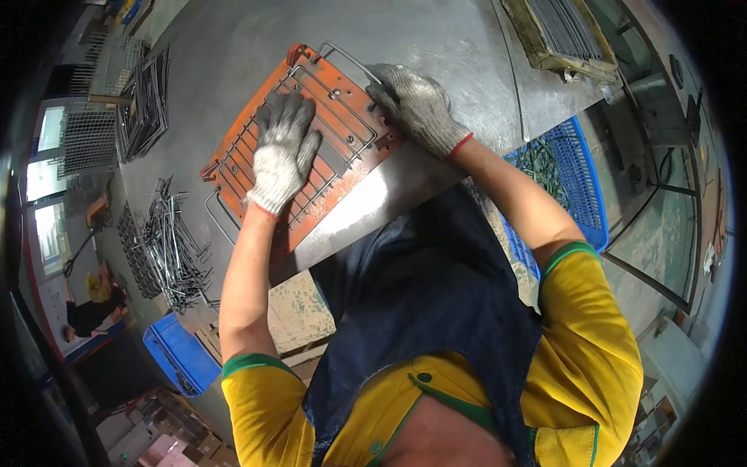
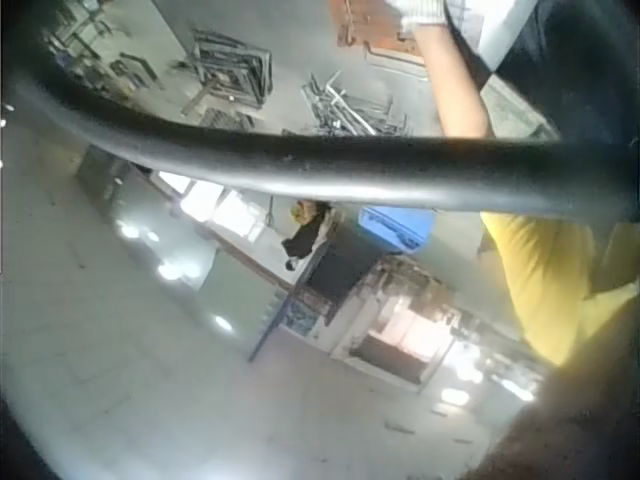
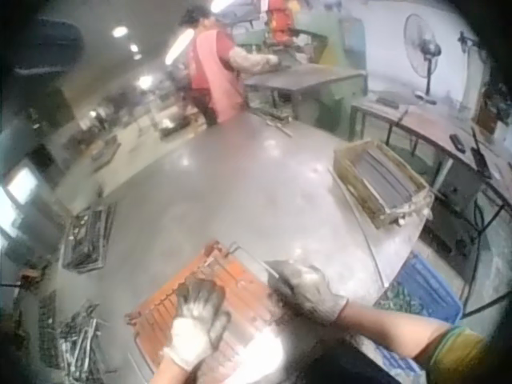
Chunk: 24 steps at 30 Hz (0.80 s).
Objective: The person assembles metal frames by inserting metal rods into slots on an orange jig. They repeatedly pick up rods from a pile, place them into the jig, and adjust them to fit. The person works at a metal table in a workshop environment.
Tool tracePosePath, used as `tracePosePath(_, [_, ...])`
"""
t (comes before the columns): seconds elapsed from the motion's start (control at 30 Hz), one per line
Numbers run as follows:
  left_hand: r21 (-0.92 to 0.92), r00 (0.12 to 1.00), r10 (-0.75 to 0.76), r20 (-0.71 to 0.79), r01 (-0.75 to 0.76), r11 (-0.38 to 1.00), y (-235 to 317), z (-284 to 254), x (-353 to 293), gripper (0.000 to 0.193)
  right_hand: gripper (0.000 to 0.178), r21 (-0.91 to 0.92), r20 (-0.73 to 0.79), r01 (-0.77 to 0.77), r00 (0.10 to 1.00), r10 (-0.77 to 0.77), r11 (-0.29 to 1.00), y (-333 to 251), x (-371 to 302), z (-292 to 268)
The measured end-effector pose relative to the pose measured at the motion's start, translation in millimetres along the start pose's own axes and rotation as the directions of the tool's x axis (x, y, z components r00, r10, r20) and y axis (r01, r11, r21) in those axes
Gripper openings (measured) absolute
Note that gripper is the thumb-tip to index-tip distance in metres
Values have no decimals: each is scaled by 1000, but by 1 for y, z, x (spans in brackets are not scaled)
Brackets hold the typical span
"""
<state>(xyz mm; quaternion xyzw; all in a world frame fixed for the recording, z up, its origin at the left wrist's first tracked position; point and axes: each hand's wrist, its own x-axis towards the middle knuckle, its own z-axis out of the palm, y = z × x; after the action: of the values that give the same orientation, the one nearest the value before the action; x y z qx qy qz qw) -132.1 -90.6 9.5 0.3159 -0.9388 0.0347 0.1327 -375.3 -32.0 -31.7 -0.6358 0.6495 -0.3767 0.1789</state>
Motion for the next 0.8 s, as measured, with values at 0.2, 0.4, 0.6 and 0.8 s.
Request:
tracePosePath(0.2, [44, 994, -88, 62, 85, 995, -2, -28, -6, 44, 37, 182, 166, -215, 969, 185, 960, -6, 1, -3])
tracePosePath(0.4, [-32, 998, 42, 37, -41, 999, 15, -13, -5, 51, 35, -318, 6, 361, 925, -379, 877, 24, 6, 12])
tracePosePath(0.6, [65, 995, 41, 89, -47, 997, -5, -42, -51, 48, 36, -429, 23, 467, 861, -508, 773, 35, 4, 11])
tracePosePath(0.8, [92, 982, -115, -152, 130, 987, 5, -47, -37, 43, 29, -143, 29, 165, 986, -163, 976, 10, 6, 5])
